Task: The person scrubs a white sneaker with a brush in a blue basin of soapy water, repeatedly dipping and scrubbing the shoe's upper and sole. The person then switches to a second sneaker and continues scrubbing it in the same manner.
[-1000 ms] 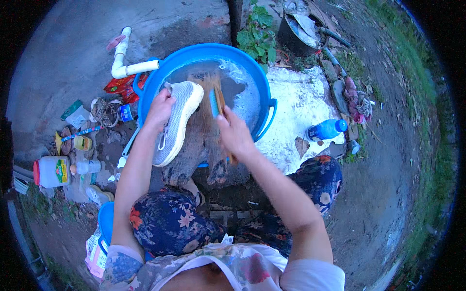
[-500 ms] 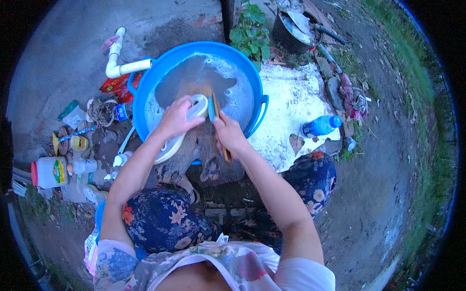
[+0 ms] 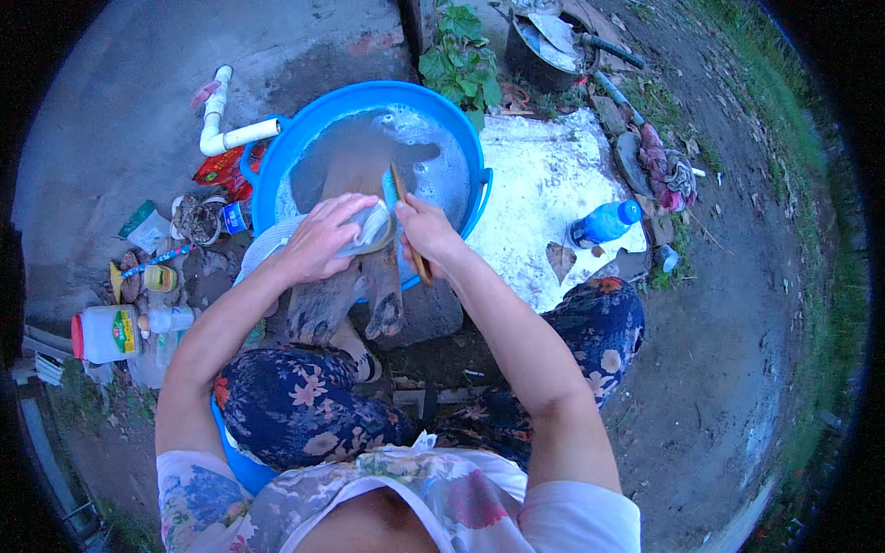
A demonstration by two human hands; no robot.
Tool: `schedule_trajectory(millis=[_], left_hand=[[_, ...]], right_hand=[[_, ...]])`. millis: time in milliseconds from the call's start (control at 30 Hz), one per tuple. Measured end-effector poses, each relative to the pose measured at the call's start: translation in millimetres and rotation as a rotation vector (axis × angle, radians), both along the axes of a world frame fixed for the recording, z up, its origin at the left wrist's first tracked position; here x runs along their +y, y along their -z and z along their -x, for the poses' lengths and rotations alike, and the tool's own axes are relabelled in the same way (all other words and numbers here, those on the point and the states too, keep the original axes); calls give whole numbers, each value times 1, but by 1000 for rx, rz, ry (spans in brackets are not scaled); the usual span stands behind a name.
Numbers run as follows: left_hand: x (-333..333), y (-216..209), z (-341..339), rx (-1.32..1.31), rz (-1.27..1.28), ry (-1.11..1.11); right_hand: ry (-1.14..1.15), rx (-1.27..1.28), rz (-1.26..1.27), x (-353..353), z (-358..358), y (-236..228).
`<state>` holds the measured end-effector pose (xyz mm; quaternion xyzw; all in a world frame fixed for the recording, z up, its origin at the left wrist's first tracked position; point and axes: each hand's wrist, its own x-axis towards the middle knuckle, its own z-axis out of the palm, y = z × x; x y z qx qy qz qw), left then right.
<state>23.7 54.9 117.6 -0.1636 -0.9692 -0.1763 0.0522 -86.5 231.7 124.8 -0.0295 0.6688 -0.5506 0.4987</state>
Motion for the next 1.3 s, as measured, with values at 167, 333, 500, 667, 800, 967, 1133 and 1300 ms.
schedule_trajectory(millis=[167, 333, 500, 667, 800, 967, 1133, 1300], left_hand=[[7, -15, -35, 41, 123, 50], [23, -25, -41, 159, 233, 96], [23, -58, -59, 101, 198, -264], [-12, -40, -91, -297, 302, -595], [-6, -28, -79, -233, 294, -739], [-10, -32, -81, -338, 176, -759], [-45, -16, -116, -248, -617, -484], [-51, -7, -132, -484, -399, -799]], right_hand=[[-173, -63, -19, 55, -33, -14], [-273, 291, 26, 23, -16, 3], [-161, 513, 141, 50, -50, 57], [-35, 787, 156, 27, -74, 54], [-250, 989, -124, -3, -94, 0], [-424, 1337, -129, -20, -100, 13], [-314, 1311, -183, -7, -66, 33], [-550, 1397, -48, -17, -142, 6]])
